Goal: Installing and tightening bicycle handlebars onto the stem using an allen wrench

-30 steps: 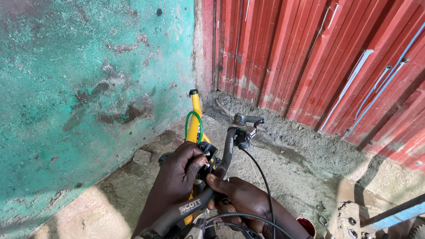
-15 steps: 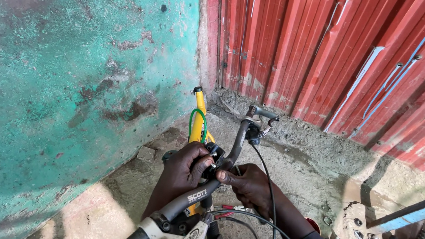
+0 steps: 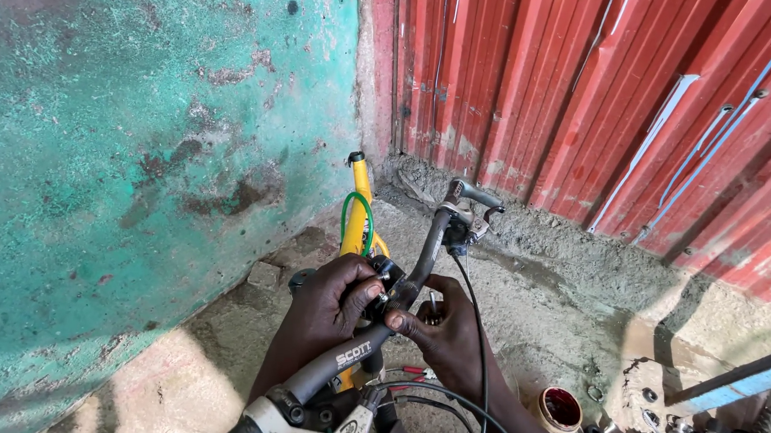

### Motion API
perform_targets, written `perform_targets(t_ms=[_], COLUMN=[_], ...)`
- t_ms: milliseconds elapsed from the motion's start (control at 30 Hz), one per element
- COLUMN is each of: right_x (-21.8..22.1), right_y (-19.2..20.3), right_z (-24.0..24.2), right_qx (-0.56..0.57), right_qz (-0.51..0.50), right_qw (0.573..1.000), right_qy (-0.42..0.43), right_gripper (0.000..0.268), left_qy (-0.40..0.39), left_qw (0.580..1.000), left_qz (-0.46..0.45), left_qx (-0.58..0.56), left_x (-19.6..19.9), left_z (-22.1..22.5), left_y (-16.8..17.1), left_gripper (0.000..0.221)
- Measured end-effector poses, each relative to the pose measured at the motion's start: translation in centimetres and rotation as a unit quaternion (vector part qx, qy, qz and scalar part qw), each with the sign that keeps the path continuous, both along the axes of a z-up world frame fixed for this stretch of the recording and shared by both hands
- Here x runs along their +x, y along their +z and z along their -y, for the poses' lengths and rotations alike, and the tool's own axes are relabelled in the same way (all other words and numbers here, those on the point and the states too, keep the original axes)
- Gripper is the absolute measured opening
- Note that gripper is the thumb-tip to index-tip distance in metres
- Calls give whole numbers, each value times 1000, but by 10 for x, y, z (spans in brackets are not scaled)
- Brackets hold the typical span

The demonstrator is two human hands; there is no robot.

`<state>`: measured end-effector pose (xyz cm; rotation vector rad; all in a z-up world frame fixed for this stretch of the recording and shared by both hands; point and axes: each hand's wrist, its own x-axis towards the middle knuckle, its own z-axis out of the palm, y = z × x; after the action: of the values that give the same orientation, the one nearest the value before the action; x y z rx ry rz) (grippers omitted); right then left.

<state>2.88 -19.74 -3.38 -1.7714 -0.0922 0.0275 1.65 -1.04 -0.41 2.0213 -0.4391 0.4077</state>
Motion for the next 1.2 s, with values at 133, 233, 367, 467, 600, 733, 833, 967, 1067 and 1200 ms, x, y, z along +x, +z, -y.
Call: perform_targets(t_ms=[133,233,367,467,600,733,833,967,1067,1200], right_x=[4,5,16,22,18,13,19,23,29,38], right_y=[-5,-6,-17,-25,-24,-12,-10,-3,-2,-16], right_z=[2,2,7,8,7,7,9,11,12,11], right_qx=[-78,22,19,17,41,-7,-71,-70,-61,51], right_qz=[49,117,146,156,139,192,223,235,231,188], right_qw=[995,993,983,980,974,961,950,933,931,933], right_qy=[-44,25,108,126,175,201,208,262,277,302], right_gripper=[114,102,52,50,58,70,83,65,72,68], left_qy=[3,12,-6,-11,14,-21,-12,11,-14,-66], left_qw=[1000,999,1000,999,998,997,993,996,999,995], left_qz=[-3,-38,-9,-31,-64,-55,-91,-84,-49,35], left_qx=[-6,-17,-6,-17,-18,-57,-69,-15,8,60], left_x=[-3,-1,11,4,0,-1,-8,-11,-7,0], left_z=[1,1,-3,-3,1,-4,-3,-3,-4,1], left_y=[2,-1,-13,-4,2,0,8,12,11,8], left_gripper=[16,16,17,19,13,16,17,17,19,24])
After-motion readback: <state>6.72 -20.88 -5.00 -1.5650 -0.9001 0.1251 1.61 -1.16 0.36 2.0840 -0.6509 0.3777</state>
